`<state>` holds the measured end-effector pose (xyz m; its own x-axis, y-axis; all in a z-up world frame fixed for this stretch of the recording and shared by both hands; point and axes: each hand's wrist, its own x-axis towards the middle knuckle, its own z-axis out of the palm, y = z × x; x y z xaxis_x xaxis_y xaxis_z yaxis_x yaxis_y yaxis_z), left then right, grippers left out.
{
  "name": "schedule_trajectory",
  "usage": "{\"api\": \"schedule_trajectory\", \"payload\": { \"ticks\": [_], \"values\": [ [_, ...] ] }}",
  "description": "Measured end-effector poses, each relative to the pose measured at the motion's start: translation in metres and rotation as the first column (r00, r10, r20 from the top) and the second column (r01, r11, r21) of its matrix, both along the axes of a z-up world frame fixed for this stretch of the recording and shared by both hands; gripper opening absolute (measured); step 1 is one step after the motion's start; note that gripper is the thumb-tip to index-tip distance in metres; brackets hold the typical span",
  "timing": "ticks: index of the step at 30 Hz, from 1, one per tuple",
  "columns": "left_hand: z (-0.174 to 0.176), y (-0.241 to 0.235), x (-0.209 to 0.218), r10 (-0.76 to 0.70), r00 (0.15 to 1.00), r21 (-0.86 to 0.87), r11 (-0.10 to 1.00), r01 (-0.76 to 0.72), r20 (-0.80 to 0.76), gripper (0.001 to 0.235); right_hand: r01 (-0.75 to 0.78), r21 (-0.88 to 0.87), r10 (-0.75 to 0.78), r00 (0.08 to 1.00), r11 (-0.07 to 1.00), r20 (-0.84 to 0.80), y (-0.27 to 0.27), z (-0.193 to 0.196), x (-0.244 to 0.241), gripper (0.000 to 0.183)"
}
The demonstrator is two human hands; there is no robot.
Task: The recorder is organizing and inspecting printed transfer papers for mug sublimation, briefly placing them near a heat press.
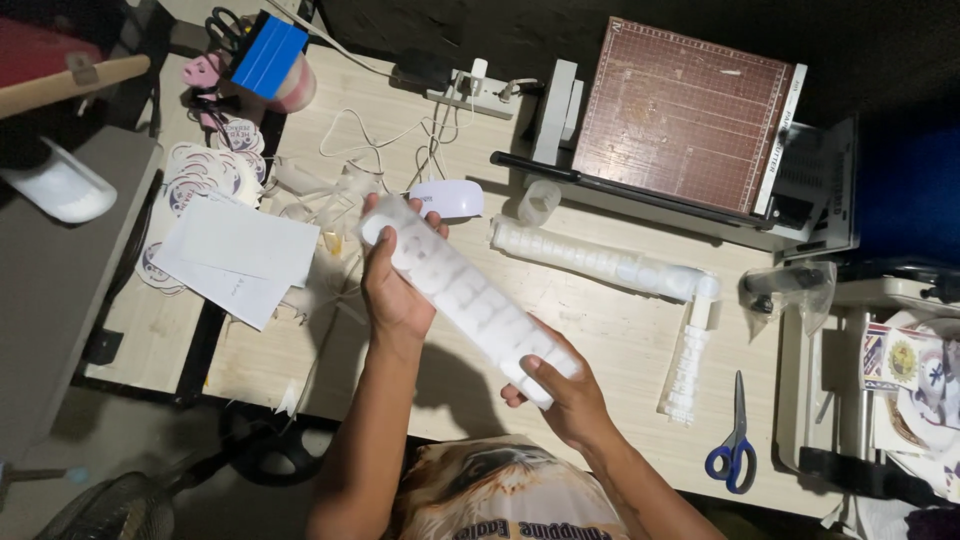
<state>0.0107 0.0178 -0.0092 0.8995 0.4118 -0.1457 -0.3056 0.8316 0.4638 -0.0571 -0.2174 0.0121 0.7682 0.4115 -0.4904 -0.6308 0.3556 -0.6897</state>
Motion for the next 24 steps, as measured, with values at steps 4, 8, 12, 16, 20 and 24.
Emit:
{"api": "schedule_trajectory", "payload": {
  "ticks": [4,8,12,16,20,24],
  "values": [
    [-0.006,0.001,-0.004,-0.126,0.986,-0.130,0.982,0.141,0.113,0.055,-0.010,0.032,0.012,0.999,0.999,-0.046,-0.002,-0.014,-0.001,0.065],
    [-0.023,0.015,-0.005,-0.237,0.970,-0.148,0.958,0.244,0.059,0.054,-0.085,-0.094,0.075,0.992,0.992,-0.102,-0.008,-0.055,-0.002,0.050],
    [-0.012,0.034,-0.007,-0.165,0.984,-0.015,0.986,0.165,-0.070,0.056,-0.343,-0.404,0.361,0.932,0.848,-0.034,-0.008,-0.084,0.021,0.039],
    [-0.021,0.043,-0.018,-0.173,0.983,0.087,0.980,0.177,-0.056,0.060,-0.279,-0.733,0.581,0.791,0.620,0.191,-0.007,-0.112,0.091,0.037],
    [-0.001,0.028,-0.027,-0.214,0.952,0.294,0.916,0.274,-0.221,0.064,0.392,-0.870,0.826,0.350,0.299,0.442,0.002,-0.119,0.172,0.030],
    [0.019,0.013,-0.030,-0.299,0.929,0.364,0.859,0.361,-0.216,0.070,0.484,-0.872,0.958,0.204,0.081,0.202,0.004,-0.148,0.221,0.047]
  ]
}}
